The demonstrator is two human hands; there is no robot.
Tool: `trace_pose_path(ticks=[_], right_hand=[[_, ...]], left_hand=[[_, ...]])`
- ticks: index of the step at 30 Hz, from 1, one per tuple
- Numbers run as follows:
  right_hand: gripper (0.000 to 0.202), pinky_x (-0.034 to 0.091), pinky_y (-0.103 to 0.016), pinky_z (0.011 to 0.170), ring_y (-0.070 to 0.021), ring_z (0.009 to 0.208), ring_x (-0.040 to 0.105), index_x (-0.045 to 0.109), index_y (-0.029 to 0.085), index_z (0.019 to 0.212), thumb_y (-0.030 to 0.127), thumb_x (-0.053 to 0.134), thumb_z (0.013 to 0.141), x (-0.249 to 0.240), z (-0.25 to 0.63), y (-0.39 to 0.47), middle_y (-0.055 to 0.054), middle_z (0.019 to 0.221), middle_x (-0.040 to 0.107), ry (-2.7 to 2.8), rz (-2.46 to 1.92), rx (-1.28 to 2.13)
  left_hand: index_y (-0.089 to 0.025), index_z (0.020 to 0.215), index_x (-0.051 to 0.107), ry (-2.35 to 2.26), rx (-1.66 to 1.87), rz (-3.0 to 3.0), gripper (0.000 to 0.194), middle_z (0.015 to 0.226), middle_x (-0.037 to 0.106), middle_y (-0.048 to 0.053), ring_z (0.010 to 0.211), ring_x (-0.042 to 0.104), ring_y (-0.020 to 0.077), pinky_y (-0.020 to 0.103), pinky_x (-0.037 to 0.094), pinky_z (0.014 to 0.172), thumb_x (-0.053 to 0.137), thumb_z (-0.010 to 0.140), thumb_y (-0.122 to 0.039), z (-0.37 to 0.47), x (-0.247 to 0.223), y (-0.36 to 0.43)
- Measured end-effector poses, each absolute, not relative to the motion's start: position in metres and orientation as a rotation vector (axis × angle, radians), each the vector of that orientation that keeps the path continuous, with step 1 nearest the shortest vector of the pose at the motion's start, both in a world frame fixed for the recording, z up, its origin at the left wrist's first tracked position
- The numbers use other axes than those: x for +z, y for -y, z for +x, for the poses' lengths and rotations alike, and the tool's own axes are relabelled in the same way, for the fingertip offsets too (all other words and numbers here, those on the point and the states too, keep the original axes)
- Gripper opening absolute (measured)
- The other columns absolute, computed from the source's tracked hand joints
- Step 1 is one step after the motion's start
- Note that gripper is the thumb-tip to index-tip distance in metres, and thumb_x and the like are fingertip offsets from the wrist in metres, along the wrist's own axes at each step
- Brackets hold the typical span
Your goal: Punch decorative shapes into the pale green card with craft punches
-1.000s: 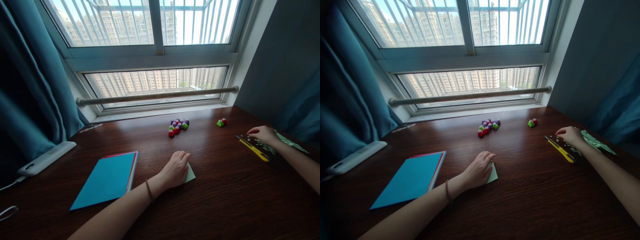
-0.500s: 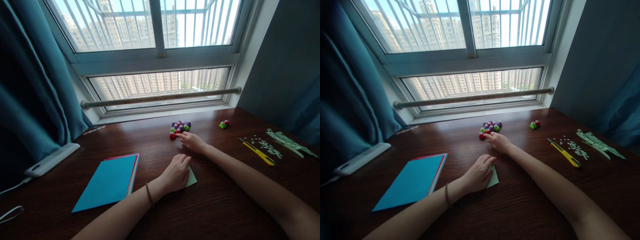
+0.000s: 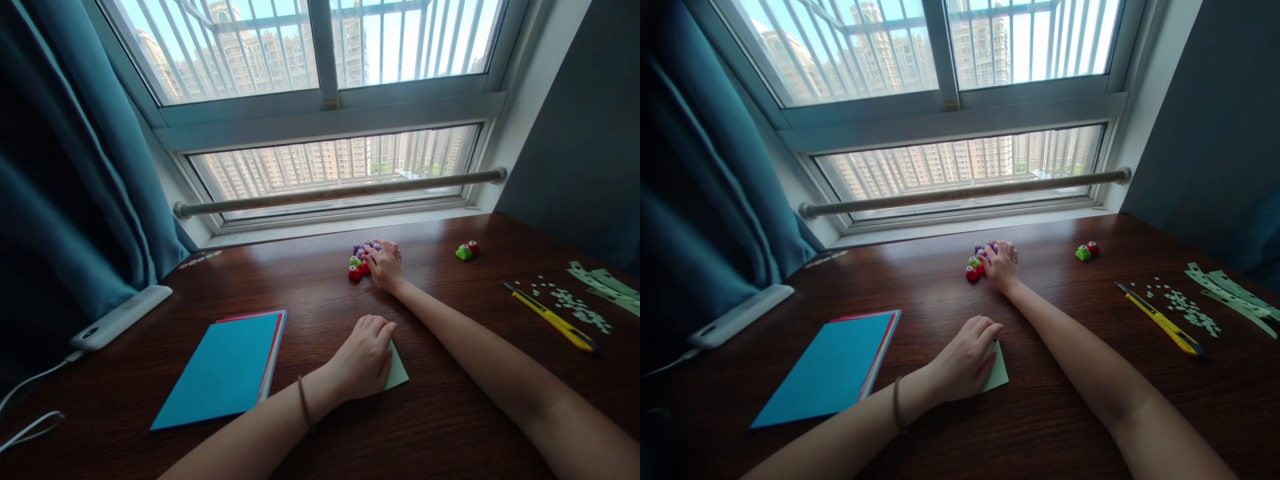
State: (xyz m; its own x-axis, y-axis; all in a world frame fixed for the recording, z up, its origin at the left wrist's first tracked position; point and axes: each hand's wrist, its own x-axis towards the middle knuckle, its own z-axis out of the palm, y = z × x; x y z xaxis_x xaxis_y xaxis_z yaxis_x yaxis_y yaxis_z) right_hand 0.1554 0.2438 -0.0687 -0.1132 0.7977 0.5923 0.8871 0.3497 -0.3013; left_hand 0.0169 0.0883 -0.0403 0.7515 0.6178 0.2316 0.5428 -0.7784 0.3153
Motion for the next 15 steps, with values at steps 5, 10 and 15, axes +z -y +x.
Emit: trace_pose_path(ticks=[5, 10, 15], right_hand=[[0.044, 0.028, -0.044, 0.091, -0.0299, 0.112, 0.031, 0.063, 0.019, 0.098, 0.047, 0.031, 0.09, -0.07, 0.16, -0.246, -0.012, 0.119, 0.046, 1.765, -1.567, -0.177], [0.045, 0.03, -0.043, 0.088, -0.0288, 0.106, 0.038, 0.063, 0.017, 0.095, 0.044, 0.027, 0.092, -0.073, 0.164, -0.25, -0.012, 0.108, 0.055, 1.628, -1.647, -0.136], [0.045, 0.031, -0.044, 0.086, -0.0294, 0.101, 0.043, 0.054, 0.013, 0.109, 0.043, 0.027, 0.091, -0.077, 0.168, -0.258, -0.015, 0.101, 0.058, 1.548, -1.701, -0.063]], left_hand=[[-0.011, 0.119, 0.038, -0.918, 0.472, 2.712, 0.045, 0.105, 0.046, 0.012, 0.098, 0.042, 0.0249, 0.041, 0.037, 0.092, 0.044, 0.074, -0.012, 0.017, -0.04, -0.089], [-0.012, 0.119, 0.038, -0.907, 0.5, 2.698, 0.046, 0.105, 0.047, 0.012, 0.098, 0.042, 0.0243, 0.042, 0.038, 0.092, 0.044, 0.074, -0.012, 0.017, -0.041, -0.089], [-0.011, 0.119, 0.038, -0.909, 0.501, 2.702, 0.045, 0.105, 0.046, 0.012, 0.099, 0.041, 0.0243, 0.04, 0.037, 0.093, 0.044, 0.074, -0.011, 0.017, -0.043, -0.089]])
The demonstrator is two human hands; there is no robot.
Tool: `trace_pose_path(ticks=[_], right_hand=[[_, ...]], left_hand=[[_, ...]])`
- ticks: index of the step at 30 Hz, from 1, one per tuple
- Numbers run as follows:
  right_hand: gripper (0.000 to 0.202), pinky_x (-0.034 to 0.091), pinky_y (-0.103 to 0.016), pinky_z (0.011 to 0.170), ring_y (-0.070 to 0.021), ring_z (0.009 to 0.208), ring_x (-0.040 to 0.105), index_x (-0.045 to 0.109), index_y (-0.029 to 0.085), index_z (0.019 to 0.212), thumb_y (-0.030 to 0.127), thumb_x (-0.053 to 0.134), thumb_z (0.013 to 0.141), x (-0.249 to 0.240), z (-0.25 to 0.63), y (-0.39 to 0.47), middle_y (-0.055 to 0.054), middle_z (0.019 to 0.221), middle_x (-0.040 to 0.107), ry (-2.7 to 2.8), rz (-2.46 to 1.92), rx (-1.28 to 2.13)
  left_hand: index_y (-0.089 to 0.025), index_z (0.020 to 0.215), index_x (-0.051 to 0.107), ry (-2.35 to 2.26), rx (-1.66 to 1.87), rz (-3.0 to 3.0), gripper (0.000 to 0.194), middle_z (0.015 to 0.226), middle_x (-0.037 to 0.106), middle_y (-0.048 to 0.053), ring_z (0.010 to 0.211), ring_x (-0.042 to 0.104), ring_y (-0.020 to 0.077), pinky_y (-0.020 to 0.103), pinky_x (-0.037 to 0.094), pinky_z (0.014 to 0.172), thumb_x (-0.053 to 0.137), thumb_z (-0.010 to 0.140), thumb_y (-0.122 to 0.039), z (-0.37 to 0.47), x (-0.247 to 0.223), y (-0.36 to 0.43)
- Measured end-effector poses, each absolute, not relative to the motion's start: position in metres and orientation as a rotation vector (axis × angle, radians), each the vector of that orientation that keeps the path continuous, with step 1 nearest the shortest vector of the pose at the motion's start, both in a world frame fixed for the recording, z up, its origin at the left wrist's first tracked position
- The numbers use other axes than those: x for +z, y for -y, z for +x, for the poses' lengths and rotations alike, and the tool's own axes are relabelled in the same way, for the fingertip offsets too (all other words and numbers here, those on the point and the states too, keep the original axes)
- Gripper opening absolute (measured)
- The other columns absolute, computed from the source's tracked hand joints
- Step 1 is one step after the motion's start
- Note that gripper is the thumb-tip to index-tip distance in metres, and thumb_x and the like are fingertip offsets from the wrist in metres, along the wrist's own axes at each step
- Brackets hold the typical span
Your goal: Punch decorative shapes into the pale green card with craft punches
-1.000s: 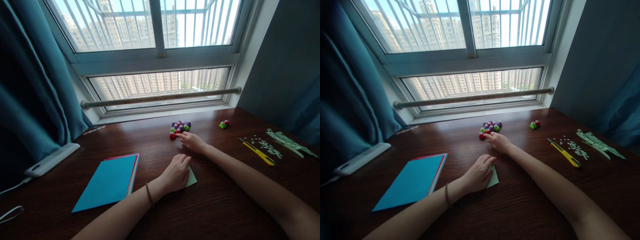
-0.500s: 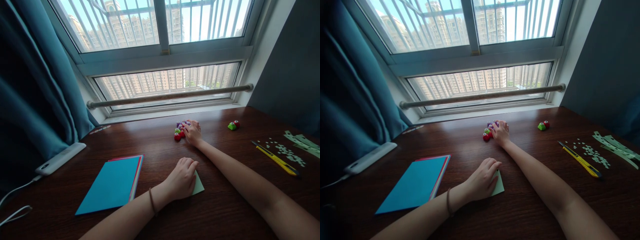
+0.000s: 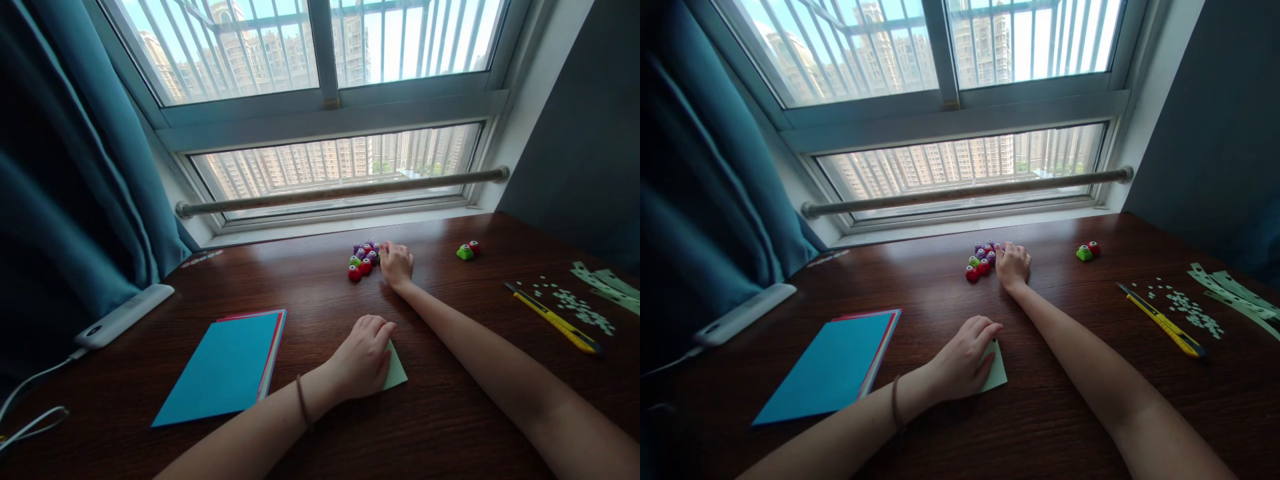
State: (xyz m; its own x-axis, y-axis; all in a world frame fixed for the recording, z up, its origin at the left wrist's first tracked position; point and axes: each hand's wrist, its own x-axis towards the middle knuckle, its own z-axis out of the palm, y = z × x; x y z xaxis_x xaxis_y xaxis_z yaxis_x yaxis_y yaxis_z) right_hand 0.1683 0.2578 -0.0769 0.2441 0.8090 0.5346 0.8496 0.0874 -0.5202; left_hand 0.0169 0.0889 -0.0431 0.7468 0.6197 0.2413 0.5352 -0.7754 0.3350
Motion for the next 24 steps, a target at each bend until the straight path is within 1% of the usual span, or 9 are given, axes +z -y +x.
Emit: trace_pose_path(ticks=[1, 3, 6, 11, 15, 19, 24], right_hand=[[0.045, 0.031, -0.045, 0.086, -0.0296, 0.102, 0.042, 0.053, 0.012, 0.111, 0.043, 0.028, 0.091, -0.0775, 0.1686, -0.2593, -0.016, 0.102, 0.058, 1.549, -1.702, -0.05], [0.045, 0.029, -0.045, 0.09, -0.0293, 0.109, 0.039, 0.049, 0.012, 0.117, 0.043, 0.028, 0.091, -0.0787, 0.1683, -0.2618, -0.015, 0.11, 0.056, 1.576, -1.683, -0.032], [0.046, 0.022, -0.044, 0.099, -0.0262, 0.12, 0.03, 0.042, 0.015, 0.124, 0.044, 0.029, 0.091, -0.0807, 0.1662, -0.2643, -0.011, 0.122, 0.049, 1.684, -1.62, -0.007], [0.053, 0.008, -0.051, 0.103, -0.0272, 0.127, 0.02, 0.036, 0.014, 0.129, 0.049, 0.027, 0.09, -0.0818, 0.1632, -0.2642, -0.01, 0.128, 0.045, 1.853, -1.553, 0.027], [0.058, -0.001, -0.049, 0.106, -0.0262, 0.131, 0.011, 0.033, 0.016, 0.132, 0.053, 0.032, 0.087, -0.0794, 0.1617, -0.2617, -0.006, 0.133, 0.04, 1.999, -1.473, 0.01], [0.062, -0.003, -0.05, 0.105, -0.0275, 0.132, 0.008, 0.032, 0.015, 0.132, 0.057, 0.03, 0.087, -0.078, 0.1605, -0.2588, -0.006, 0.134, 0.039, 2.08, -1.44, 0.002], [0.062, -0.006, -0.048, 0.106, -0.0249, 0.132, 0.008, 0.033, 0.017, 0.132, 0.058, 0.033, 0.085, -0.0769, 0.1591, -0.2556, -0.004, 0.133, 0.041, 2.169, -1.378, -0.013]], left_hand=[[-0.011, 0.119, 0.039, -0.911, 0.496, 2.705, 0.045, 0.105, 0.046, 0.012, 0.099, 0.041, 0.0243, 0.04, 0.037, 0.093, 0.044, 0.074, -0.011, 0.0168, -0.0433, -0.0889], [-0.01, 0.118, 0.039, -0.912, 0.483, 2.711, 0.045, 0.105, 0.046, 0.012, 0.099, 0.041, 0.0244, 0.04, 0.037, 0.093, 0.044, 0.074, -0.012, 0.0166, -0.0432, -0.0888], [-0.01, 0.119, 0.039, -0.911, 0.472, 2.714, 0.045, 0.105, 0.047, 0.012, 0.099, 0.042, 0.0247, 0.04, 0.037, 0.093, 0.044, 0.074, -0.012, 0.0163, -0.0428, -0.0887], [-0.01, 0.119, 0.039, -0.911, 0.472, 2.72, 0.045, 0.105, 0.046, 0.012, 0.099, 0.041, 0.025, 0.04, 0.037, 0.092, 0.044, 0.074, -0.013, 0.0162, -0.0431, -0.0888], [-0.009, 0.119, 0.038, -0.915, 0.47, 2.725, 0.045, 0.106, 0.046, 0.013, 0.099, 0.041, 0.0252, 0.041, 0.037, 0.092, 0.044, 0.075, -0.013, 0.0167, -0.044, -0.0894], [-0.01, 0.119, 0.039, -0.93, 0.455, 2.72, 0.044, 0.105, 0.046, 0.012, 0.098, 0.041, 0.0249, 0.041, 0.037, 0.092, 0.044, 0.075, -0.013, 0.0172, -0.0437, -0.0894], [-0.009, 0.118, 0.039, -0.926, 0.448, 2.721, 0.044, 0.105, 0.046, 0.012, 0.099, 0.041, 0.0245, 0.039, 0.036, 0.093, 0.044, 0.075, -0.013, 0.0172, -0.0432, -0.089]])
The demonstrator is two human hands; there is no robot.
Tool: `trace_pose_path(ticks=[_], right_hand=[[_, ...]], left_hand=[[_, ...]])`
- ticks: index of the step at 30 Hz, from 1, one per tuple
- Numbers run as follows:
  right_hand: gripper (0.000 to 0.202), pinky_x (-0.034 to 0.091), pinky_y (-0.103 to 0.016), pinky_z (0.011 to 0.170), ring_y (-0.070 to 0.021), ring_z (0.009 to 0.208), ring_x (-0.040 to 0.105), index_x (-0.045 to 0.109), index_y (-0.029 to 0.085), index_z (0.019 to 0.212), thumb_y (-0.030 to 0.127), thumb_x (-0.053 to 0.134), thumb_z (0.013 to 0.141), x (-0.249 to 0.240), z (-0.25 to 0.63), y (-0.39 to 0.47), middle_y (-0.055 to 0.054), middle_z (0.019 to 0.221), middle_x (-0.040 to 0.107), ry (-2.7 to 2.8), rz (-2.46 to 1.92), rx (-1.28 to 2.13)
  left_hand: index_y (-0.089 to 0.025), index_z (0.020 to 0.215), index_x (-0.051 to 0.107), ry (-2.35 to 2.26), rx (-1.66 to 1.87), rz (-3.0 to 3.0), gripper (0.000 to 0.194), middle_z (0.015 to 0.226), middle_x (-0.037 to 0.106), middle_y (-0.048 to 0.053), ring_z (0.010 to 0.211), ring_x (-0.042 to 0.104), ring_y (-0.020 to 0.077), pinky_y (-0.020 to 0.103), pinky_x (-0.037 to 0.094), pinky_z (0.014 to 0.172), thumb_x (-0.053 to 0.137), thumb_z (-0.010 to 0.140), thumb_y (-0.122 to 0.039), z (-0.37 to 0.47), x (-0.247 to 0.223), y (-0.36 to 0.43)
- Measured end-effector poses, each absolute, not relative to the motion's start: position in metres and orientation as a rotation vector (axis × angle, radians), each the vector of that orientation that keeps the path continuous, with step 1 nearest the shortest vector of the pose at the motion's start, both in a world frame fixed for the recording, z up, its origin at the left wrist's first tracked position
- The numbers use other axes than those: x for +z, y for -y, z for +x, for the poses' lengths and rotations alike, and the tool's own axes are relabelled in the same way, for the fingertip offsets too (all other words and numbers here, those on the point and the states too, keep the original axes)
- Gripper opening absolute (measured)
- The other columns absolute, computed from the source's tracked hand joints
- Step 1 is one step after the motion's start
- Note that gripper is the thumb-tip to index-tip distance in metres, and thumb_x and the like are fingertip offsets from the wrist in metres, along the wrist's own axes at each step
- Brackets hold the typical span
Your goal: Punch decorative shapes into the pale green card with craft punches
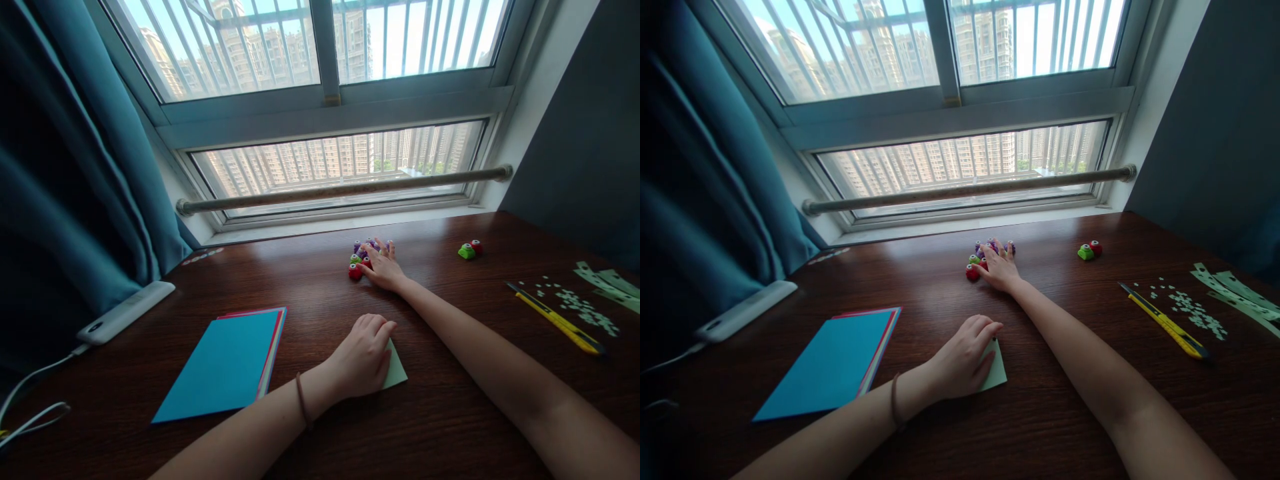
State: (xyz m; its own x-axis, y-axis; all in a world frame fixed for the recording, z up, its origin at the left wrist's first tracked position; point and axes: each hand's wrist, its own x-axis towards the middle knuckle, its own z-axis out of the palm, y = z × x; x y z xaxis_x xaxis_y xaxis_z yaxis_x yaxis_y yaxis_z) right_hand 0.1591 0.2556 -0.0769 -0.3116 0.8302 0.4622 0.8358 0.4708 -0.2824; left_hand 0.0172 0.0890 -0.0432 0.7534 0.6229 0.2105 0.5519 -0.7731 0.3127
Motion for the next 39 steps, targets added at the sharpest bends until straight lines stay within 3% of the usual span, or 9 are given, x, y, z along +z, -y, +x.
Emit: trace_pose_path(ticks=[9, 15, 20, 23, 27, 39], right_hand=[[0.062, -0.003, -0.055, 0.104, -0.0276, 0.132, 0.007, 0.029, 0.015, 0.133, 0.056, 0.031, 0.086, -0.069, 0.168, -0.266, -0.006, 0.135, 0.038, 2.061, -1.423, -0.002], [0.063, -0.005, -0.051, 0.107, -0.0237, 0.133, 0.004, 0.023, 0.018, 0.136, 0.053, 0.037, 0.086, -0.061, 0.163, -0.26, -0.004, 0.132, 0.042, 2.157, -1.23, -0.076], [0.055, 0.001, -0.052, 0.106, -0.0262, 0.13, 0.015, 0.035, 0.017, 0.13, 0.049, 0.042, 0.086, -0.064, 0.157, -0.257, -0.007, 0.124, 0.049, 2.129, -1.15, -0.085], [0.042, 0.016, -0.048, 0.105, -0.0263, 0.121, 0.031, 0.045, 0.013, 0.119, 0.041, 0.041, 0.088, -0.068, 0.157, -0.256, -0.01, 0.115, 0.054, 1.973, -1.115, -0.105], [0.033, 0.036, -0.04, 0.091, -0.025, 0.099, 0.045, 0.052, 0.01, 0.107, 0.033, 0.035, 0.091, -0.069, 0.154, -0.249, -0.013, 0.1, 0.057, 1.961, -1.098, -0.101], [0.028, 0.034, -0.041, 0.094, -0.0251, 0.101, 0.041, 0.056, 0.017, 0.103, 0.025, 0.06, 0.077, -0.068, 0.146, -0.238, -0.008, 0.102, 0.056, 2.302, -0.866, -0.088]], left_hand=[[-0.008, 0.118, 0.039, -0.92, 0.457, 2.721, 0.044, 0.105, 0.046, 0.012, 0.1, 0.041, 0.024, 0.038, 0.036, 0.094, 0.043, 0.075, -0.013, 0.017, -0.042, -0.089], [-0.008, 0.118, 0.039, -0.928, 0.444, 2.722, 0.042, 0.105, 0.046, 0.012, 0.099, 0.041, 0.0243, 0.039, 0.036, 0.093, 0.042, 0.076, -0.014, 0.017, -0.041, -0.089], [-0.009, 0.118, 0.039, -0.936, 0.446, 2.72, 0.043, 0.105, 0.046, 0.012, 0.099, 0.041, 0.0242, 0.039, 0.036, 0.093, 0.043, 0.075, -0.013, 0.017, -0.042, -0.089], [-0.009, 0.118, 0.039, -0.931, 0.44, 2.717, 0.043, 0.105, 0.046, 0.012, 0.099, 0.041, 0.0243, 0.039, 0.036, 0.093, 0.043, 0.076, -0.014, 0.017, -0.042, -0.089], [-0.009, 0.118, 0.039, -0.931, 0.44, 2.709, 0.043, 0.105, 0.047, 0.012, 0.099, 0.042, 0.0243, 0.039, 0.036, 0.093, 0.043, 0.076, -0.013, 0.017, -0.041, -0.089], [-0.011, 0.118, 0.039, -0.919, 0.479, 2.717, 0.041, 0.109, 0.049, 0.012, 0.103, 0.042, 0.0239, 0.04, 0.033, 0.097, 0.043, 0.077, -0.013, 0.017, -0.042, -0.09]])
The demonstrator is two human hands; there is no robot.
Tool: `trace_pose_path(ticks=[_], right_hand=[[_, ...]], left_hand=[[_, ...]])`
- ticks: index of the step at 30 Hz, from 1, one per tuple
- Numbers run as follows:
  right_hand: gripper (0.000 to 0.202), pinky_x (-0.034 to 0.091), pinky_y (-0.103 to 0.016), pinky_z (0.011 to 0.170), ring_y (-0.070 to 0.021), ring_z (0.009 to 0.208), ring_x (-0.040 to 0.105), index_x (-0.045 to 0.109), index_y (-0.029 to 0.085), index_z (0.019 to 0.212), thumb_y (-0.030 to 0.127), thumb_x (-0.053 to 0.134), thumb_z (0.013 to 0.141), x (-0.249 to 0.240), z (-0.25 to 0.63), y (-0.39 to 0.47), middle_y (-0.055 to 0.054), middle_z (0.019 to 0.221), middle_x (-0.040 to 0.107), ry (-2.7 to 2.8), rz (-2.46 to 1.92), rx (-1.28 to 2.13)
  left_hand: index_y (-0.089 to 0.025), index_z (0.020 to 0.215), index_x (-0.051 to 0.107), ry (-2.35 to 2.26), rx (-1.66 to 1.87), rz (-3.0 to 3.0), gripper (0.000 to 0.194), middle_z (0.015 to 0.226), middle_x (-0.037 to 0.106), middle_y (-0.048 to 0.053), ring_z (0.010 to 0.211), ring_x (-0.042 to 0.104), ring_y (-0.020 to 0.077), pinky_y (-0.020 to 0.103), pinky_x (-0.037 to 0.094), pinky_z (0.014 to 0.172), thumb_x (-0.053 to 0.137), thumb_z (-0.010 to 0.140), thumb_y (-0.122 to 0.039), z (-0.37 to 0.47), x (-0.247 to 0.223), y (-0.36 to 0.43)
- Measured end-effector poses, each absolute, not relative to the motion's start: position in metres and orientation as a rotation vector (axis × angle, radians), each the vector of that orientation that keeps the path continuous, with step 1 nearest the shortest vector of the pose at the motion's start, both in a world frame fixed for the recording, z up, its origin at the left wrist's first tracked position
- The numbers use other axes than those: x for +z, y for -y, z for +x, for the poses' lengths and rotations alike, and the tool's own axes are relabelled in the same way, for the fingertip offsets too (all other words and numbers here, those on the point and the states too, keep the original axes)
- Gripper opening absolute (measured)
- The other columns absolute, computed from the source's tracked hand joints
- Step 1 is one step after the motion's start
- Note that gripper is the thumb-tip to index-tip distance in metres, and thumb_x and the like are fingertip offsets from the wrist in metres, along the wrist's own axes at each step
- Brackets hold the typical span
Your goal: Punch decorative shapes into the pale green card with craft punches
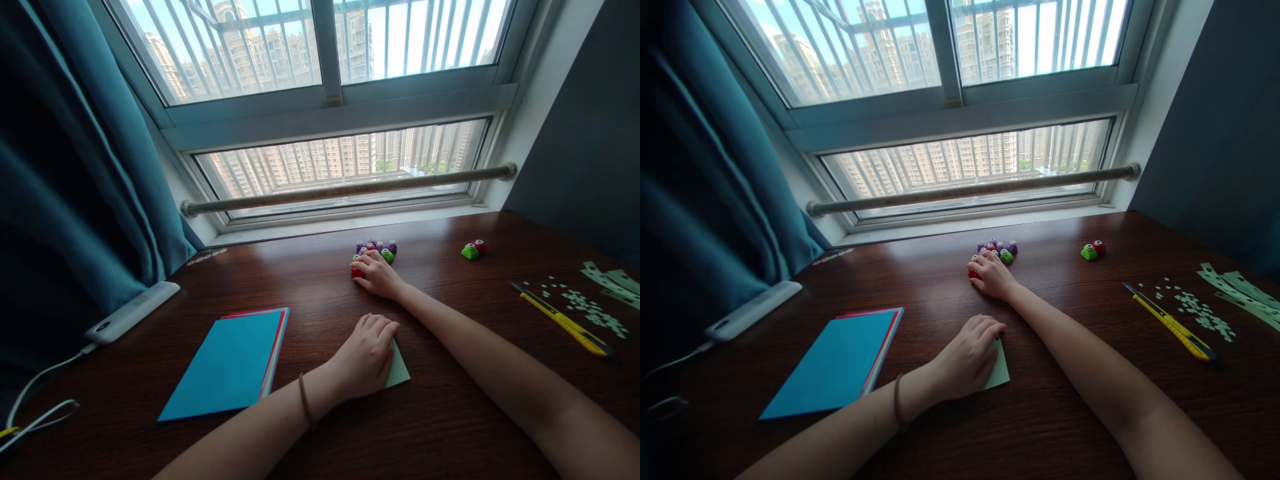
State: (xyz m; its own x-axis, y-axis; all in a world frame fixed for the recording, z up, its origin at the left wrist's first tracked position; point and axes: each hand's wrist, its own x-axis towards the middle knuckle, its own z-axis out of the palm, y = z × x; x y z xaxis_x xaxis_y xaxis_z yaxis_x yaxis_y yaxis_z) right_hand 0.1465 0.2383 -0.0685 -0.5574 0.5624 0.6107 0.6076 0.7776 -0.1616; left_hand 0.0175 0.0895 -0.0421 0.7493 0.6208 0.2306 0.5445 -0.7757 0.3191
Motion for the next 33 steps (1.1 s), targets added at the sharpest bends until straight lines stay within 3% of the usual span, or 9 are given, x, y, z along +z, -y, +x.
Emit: trace_pose_path(ticks=[9, 12, 15, 18, 20, 22, 26, 30, 33], right_hand=[[0.041, 0.04, -0.034, 0.088, -0.0214, 0.096, 0.049, 0.047, 0.016, 0.114, 0.01, 0.053, 0.074, -0.064, 0.148, -0.233, -0.008, 0.105, 0.053, 2.226, -0.845, 0.059], [0.04, 0.041, -0.032, 0.087, -0.0208, 0.1, 0.05, 0.045, 0.017, 0.115, 0.009, 0.048, 0.076, -0.055, 0.145, -0.227, -0.009, 0.109, 0.051, 2.119, -0.85, 0.089], [0.035, 0.041, -0.032, 0.089, -0.0205, 0.1, 0.05, 0.044, 0.016, 0.114, 0.015, 0.05, 0.078, -0.04, 0.142, -0.213, -0.01, 0.107, 0.051, 1.992, -0.851, 0.09], [0.032, 0.041, -0.031, 0.09, -0.0196, 0.098, 0.051, 0.048, 0.016, 0.109, 0.019, 0.054, 0.078, -0.025, 0.143, -0.187, -0.008, 0.104, 0.054, 1.906, -0.812, 0.121], [0.024, 0.042, -0.031, 0.088, -0.0192, 0.096, 0.053, 0.053, 0.018, 0.102, 0.021, 0.057, 0.078, -0.02, 0.15, -0.165, -0.006, 0.1, 0.056, 1.869, -0.778, 0.209], [0.018, 0.045, -0.031, 0.085, -0.0188, 0.092, 0.055, 0.057, 0.019, 0.096, 0.023, 0.057, 0.079, -0.022, 0.162, -0.143, -0.005, 0.097, 0.058, 1.83, -0.793, 0.357], [0.024, 0.051, -0.031, 0.077, -0.018, 0.085, 0.059, 0.057, 0.018, 0.1, 0.028, 0.06, 0.078, -0.04, 0.188, -0.114, -0.006, 0.098, 0.059, 1.706, -0.921, 0.708], [0.027, 0.052, -0.032, 0.076, -0.0182, 0.083, 0.061, 0.057, 0.017, 0.099, 0.025, 0.063, 0.074, -0.058, 0.198, -0.109, -0.006, 0.095, 0.061, 1.652, -1.04, 0.856], [0.025, 0.052, -0.032, 0.076, -0.0182, 0.082, 0.061, 0.056, 0.017, 0.096, 0.024, 0.063, 0.073, -0.063, 0.198, -0.113, -0.005, 0.091, 0.063, 1.616, -1.078, 0.932]], left_hand=[[-0.012, 0.116, 0.041, -0.977, 0.531, 2.781, 0.036, 0.111, 0.049, 0.011, 0.104, 0.042, 0.0236, 0.041, 0.033, 0.098, 0.041, 0.081, -0.015, 0.018, -0.044, -0.089], [-0.011, 0.108, 0.045, -1.173, 0.549, 2.783, 0.028, 0.105, 0.049, 0.012, 0.099, 0.044, 0.0241, 0.04, 0.038, 0.09, 0.039, 0.081, -0.015, 0.02, -0.041, -0.088], [-0.012, 0.094, 0.049, -1.525, 0.513, 2.7, 0.022, 0.095, 0.049, 0.012, 0.091, 0.045, 0.0266, 0.043, 0.042, 0.08, 0.044, 0.083, -0.031, 0.017, -0.034, -0.087], [-0.013, 0.087, 0.05, -1.673, 0.365, 2.62, 0.045, 0.091, 0.05, 0.012, 0.087, 0.047, 0.0289, 0.043, 0.042, 0.074, 0.055, 0.073, -0.055, 0.009, -0.03, -0.091], [-0.013, 0.082, 0.051, -1.624, 0.243, 2.568, 0.054, 0.088, 0.051, 0.01, 0.08, 0.048, 0.0279, 0.04, 0.043, 0.067, 0.062, 0.061, -0.062, 0.002, -0.03, -0.096], [-0.015, 0.077, 0.051, -1.534, 0.222, 2.544, 0.052, 0.085, 0.052, 0.008, 0.079, 0.048, 0.0268, 0.037, 0.041, 0.065, 0.066, 0.058, -0.061, -0.004, -0.033, -0.102], [-0.016, 0.069, 0.051, -1.339, 0.381, 2.367, 0.042, 0.073, 0.052, 0.002, 0.071, 0.048, 0.0216, 0.029, 0.036, 0.059, 0.072, 0.055, -0.05, -0.007, -0.04, -0.113], [-0.015, 0.073, 0.053, -1.133, 0.628, 1.935, 0.028, 0.067, 0.055, -0.001, 0.062, 0.05, 0.0154, 0.023, 0.035, 0.052, 0.063, 0.068, -0.041, 0.001, -0.048, -0.118], [-0.014, 0.076, 0.053, -1.078, 0.783, 1.614, 0.03, 0.07, 0.058, 0.001, 0.063, 0.054, 0.0148, 0.022, 0.04, 0.053, 0.06, 0.072, -0.042, 0.006, -0.052, -0.118]])
